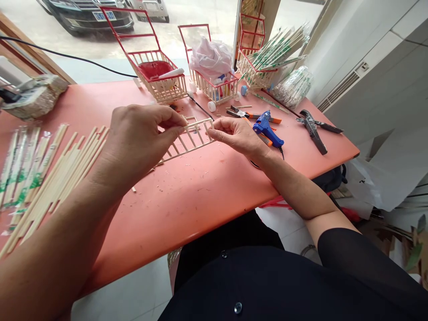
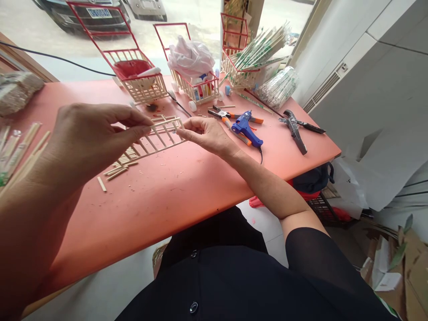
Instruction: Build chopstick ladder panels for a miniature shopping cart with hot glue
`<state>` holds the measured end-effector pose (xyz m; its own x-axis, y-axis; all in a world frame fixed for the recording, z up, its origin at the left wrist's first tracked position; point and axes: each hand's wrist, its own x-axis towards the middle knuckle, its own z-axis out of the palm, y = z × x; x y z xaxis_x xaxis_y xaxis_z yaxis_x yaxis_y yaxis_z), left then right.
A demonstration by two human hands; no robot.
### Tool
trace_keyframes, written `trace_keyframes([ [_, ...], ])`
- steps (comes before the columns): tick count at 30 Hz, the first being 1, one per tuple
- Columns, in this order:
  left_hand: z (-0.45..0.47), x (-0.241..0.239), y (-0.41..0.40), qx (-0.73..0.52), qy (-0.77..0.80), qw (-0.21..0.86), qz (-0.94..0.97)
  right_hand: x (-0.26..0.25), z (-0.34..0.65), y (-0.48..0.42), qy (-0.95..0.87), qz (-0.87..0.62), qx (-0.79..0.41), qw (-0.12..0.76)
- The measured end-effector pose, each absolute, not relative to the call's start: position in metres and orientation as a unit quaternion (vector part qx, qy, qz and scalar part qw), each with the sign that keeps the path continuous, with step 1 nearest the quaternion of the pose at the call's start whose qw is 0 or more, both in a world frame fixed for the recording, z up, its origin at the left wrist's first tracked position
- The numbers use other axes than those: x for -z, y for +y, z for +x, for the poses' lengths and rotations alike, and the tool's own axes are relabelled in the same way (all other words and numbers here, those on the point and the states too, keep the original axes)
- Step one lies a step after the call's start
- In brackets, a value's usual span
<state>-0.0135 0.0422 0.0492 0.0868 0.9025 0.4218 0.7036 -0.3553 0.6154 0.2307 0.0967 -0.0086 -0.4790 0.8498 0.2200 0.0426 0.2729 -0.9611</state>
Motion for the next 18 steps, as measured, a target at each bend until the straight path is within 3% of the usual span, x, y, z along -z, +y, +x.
trace_keyframes([
  [18, -0.0102, -0.0536, 0.0359, -0.376, 0.536, 0.053, 0.754, 0.0071, 0.2308, 0.0953, -0.695, -0.324, -0.502, 0.4],
])
